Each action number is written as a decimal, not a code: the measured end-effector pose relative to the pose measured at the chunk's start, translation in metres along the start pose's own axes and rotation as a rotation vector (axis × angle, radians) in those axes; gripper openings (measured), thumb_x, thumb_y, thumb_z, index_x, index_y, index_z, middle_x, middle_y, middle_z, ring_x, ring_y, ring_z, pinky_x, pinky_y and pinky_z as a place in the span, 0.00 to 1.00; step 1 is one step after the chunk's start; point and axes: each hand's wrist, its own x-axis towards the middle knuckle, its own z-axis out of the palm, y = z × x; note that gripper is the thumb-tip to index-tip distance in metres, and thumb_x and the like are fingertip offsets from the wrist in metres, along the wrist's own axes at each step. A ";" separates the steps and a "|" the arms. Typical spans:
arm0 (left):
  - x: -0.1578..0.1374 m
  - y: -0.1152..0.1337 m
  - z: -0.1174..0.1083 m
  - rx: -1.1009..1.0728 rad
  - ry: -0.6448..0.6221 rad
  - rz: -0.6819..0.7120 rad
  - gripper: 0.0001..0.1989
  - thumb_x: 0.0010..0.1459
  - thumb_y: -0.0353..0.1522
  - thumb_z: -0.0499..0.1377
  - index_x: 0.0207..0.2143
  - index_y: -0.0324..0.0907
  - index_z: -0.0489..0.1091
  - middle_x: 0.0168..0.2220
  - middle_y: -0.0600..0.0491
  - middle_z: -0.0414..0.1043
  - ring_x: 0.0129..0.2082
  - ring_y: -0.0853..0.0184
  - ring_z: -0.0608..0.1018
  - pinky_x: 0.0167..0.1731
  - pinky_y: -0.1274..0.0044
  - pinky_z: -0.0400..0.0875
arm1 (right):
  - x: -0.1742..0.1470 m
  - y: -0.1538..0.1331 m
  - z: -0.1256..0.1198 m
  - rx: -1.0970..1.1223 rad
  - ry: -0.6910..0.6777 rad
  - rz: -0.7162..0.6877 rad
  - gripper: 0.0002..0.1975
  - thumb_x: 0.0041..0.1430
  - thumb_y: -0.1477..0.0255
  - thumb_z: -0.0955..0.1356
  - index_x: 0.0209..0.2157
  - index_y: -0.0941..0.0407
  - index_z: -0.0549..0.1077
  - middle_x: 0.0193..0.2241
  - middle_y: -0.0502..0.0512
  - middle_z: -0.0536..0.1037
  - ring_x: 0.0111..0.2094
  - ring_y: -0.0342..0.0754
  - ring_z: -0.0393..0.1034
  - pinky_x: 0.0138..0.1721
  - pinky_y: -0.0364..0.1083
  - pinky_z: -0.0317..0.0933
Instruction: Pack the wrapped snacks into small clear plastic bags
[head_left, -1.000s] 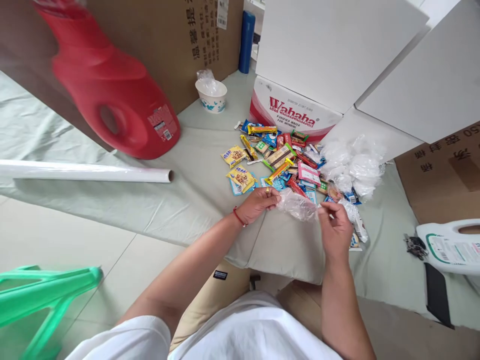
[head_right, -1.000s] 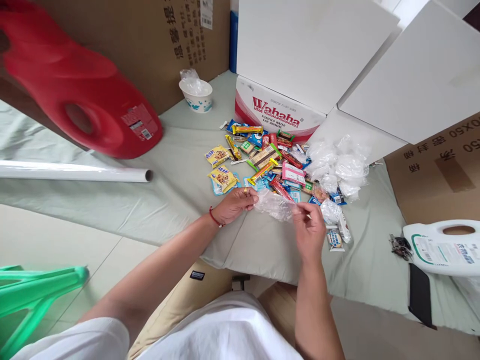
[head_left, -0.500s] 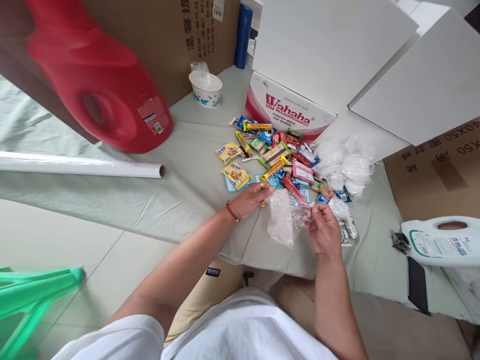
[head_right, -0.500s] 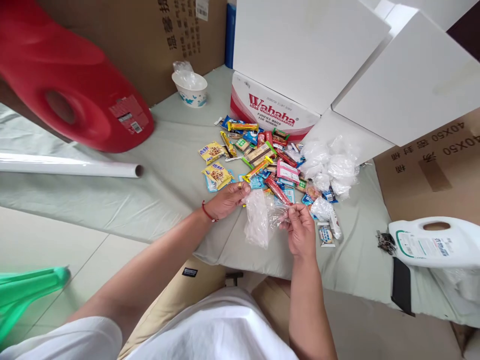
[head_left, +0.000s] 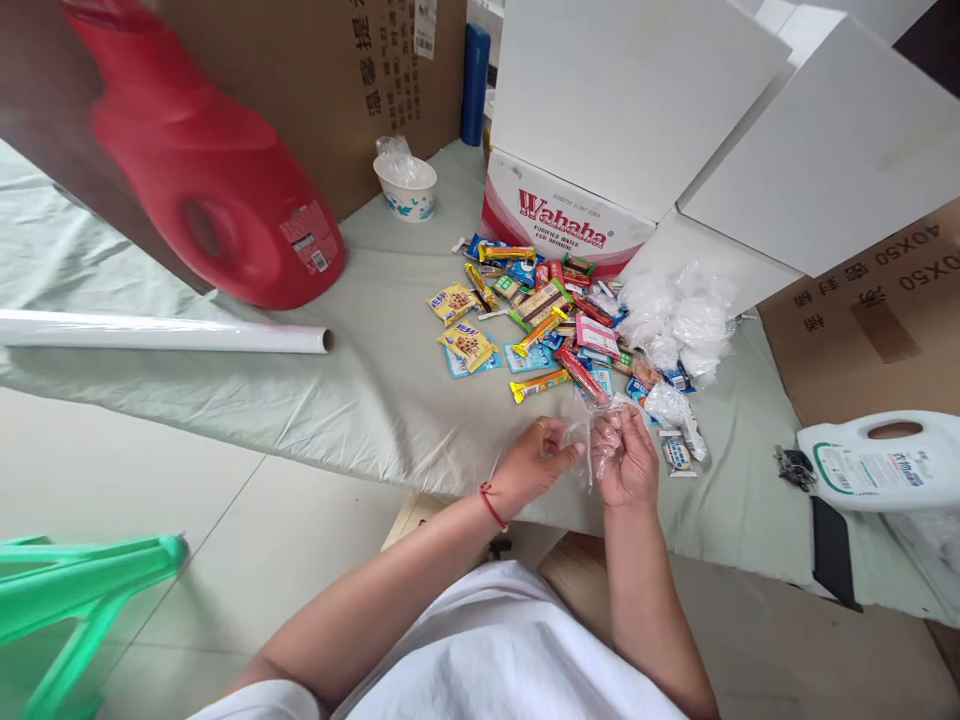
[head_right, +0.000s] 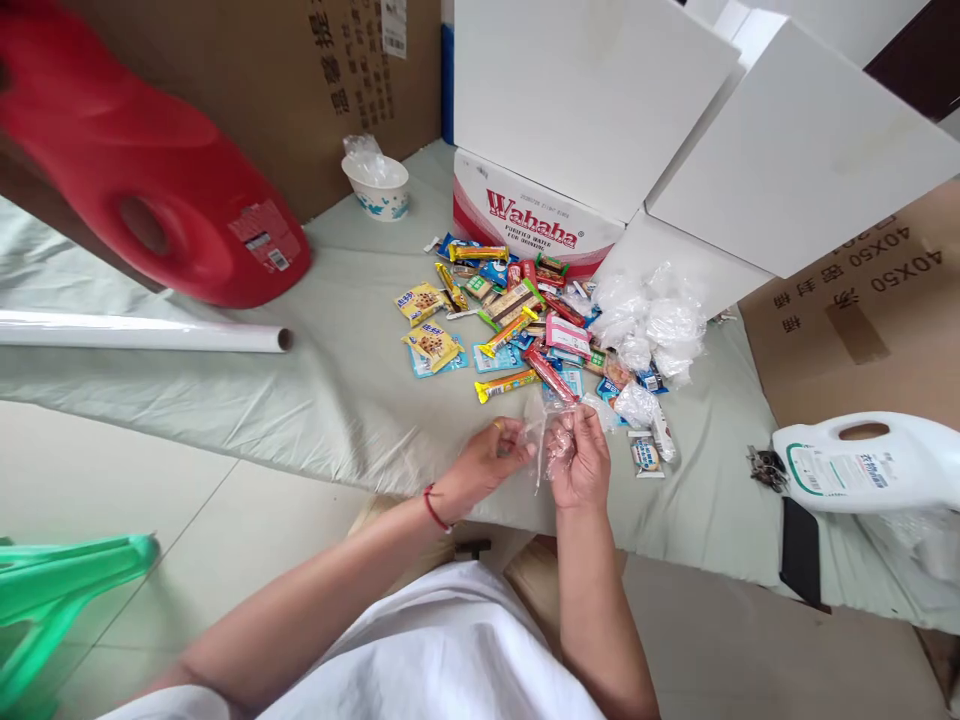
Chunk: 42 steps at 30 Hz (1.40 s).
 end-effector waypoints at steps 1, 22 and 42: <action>-0.001 -0.004 0.006 -0.050 -0.036 -0.021 0.20 0.48 0.46 0.69 0.34 0.42 0.71 0.33 0.54 0.73 0.33 0.67 0.73 0.38 0.74 0.68 | -0.003 -0.001 0.001 -0.036 -0.011 0.007 0.22 0.50 0.63 0.80 0.31 0.52 0.65 0.26 0.43 0.62 0.21 0.36 0.53 0.19 0.36 0.55; -0.016 0.044 -0.060 0.547 0.032 0.255 0.05 0.64 0.36 0.53 0.35 0.47 0.66 0.26 0.55 0.71 0.26 0.63 0.71 0.32 0.74 0.60 | -0.019 -0.033 -0.082 -0.692 0.358 -0.190 0.28 0.54 0.42 0.71 0.36 0.54 0.74 0.29 0.49 0.73 0.27 0.43 0.62 0.25 0.41 0.57; 0.003 0.090 -0.147 0.196 0.152 0.058 0.15 0.50 0.39 0.73 0.37 0.42 0.75 0.20 0.62 0.57 0.20 0.74 0.57 0.23 0.77 0.48 | -0.028 -0.058 -0.086 -0.879 -0.219 0.289 0.23 0.46 0.50 0.79 0.32 0.56 0.80 0.23 0.46 0.73 0.23 0.40 0.56 0.25 0.40 0.52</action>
